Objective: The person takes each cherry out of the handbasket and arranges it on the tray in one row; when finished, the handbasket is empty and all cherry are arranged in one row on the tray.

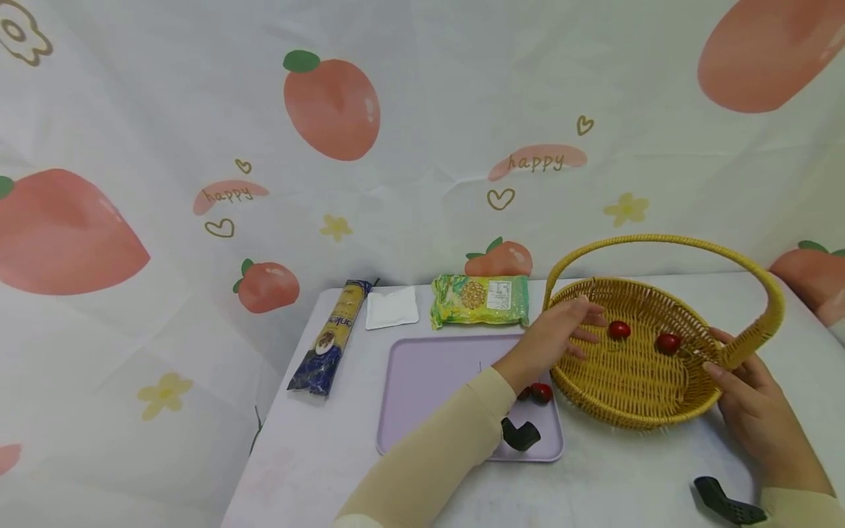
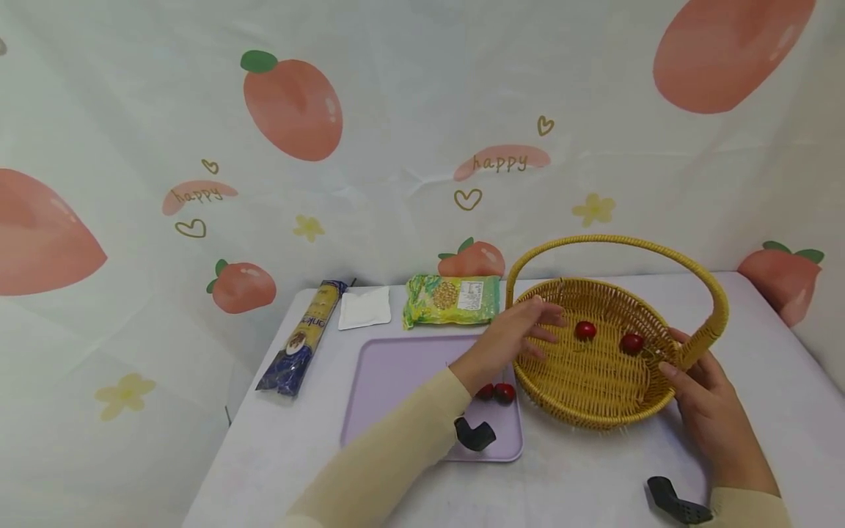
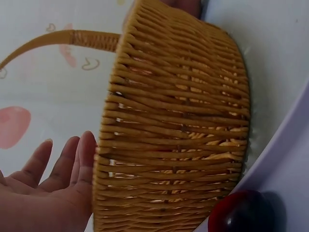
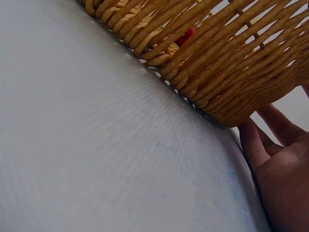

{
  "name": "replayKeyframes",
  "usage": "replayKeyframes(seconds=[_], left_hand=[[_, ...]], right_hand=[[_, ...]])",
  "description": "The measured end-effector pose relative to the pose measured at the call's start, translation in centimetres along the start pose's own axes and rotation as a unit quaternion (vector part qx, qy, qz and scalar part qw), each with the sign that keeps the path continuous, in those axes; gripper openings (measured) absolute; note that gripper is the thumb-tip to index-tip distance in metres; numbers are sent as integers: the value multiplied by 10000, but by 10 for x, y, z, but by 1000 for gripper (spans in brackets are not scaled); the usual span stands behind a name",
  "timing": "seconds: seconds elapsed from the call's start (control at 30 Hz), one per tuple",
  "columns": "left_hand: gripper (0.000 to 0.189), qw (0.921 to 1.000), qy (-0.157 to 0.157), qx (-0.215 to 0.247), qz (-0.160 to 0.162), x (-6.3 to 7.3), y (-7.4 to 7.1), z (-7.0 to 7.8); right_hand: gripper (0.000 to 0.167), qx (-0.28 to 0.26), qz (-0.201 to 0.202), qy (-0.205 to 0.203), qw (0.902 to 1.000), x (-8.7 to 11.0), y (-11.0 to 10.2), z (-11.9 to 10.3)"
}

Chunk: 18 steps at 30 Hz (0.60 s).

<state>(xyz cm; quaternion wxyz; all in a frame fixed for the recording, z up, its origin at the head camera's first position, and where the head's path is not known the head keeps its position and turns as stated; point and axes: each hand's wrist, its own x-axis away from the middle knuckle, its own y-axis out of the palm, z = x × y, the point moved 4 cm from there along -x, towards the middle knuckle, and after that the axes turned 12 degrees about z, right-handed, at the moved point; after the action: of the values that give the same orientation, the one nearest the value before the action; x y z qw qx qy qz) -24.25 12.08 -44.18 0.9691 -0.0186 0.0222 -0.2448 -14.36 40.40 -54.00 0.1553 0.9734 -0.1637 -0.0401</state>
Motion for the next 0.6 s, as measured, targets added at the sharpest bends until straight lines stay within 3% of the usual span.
replayKeyframes(seconds=[0.17, 0.47, 0.6], left_hand=[[63, 9996, -227, -154, 35, -17, 10, -6], [67, 9985, -181, -515, -93, -51, 25, 2], [68, 9979, -380, -525, -25, -61, 33, -4]], right_hand=[[62, -56, -32, 58, 10000, 1, 0, 0], [61, 40, -8, 3, 10000, 0, 1, -3], [61, -39, -112, -99, 9999, 0, 1, -4]])
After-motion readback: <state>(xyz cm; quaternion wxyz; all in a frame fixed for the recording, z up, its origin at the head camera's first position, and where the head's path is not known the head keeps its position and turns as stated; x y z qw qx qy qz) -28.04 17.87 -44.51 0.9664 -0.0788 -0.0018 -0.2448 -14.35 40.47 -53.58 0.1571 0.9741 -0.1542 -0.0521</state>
